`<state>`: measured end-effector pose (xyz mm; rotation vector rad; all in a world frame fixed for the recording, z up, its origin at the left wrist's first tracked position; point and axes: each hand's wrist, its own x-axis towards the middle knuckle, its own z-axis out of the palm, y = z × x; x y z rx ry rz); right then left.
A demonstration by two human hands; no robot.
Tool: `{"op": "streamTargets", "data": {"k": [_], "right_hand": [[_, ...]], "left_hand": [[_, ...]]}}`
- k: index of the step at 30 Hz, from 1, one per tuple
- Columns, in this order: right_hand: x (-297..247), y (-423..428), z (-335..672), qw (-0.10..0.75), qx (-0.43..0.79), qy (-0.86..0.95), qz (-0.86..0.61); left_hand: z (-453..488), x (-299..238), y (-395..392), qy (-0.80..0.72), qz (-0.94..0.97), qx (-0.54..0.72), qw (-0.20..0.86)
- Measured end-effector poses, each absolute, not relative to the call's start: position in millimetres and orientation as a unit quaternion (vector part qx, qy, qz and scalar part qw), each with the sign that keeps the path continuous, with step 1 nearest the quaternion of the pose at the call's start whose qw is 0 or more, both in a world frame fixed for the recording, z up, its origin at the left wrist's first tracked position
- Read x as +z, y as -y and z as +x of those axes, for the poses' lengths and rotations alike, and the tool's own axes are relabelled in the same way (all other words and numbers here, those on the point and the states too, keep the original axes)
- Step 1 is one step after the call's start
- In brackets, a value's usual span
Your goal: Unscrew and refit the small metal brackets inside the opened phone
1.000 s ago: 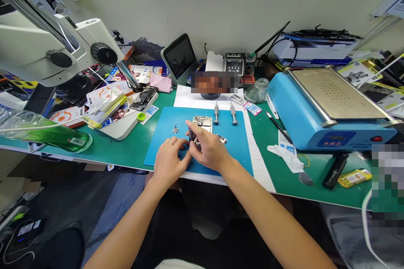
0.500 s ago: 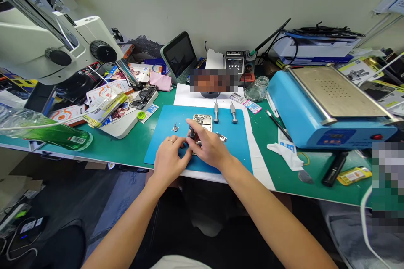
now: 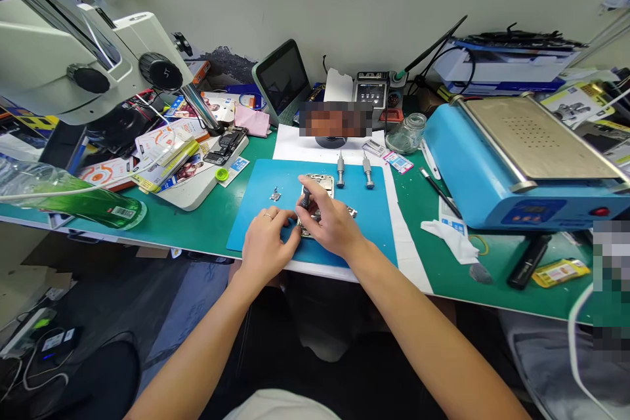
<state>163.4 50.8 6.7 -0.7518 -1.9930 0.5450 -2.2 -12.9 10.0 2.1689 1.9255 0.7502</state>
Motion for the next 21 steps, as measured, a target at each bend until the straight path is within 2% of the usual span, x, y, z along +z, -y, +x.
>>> {"op": "streamTargets", "data": {"k": [21], "right_hand": [[9.0,-49.9,162.7,0.441,0.230,0.812,-0.305]], "left_hand": [[-1.7,12.1,12.9,-0.653,0.719,0.229,0.070]]}}
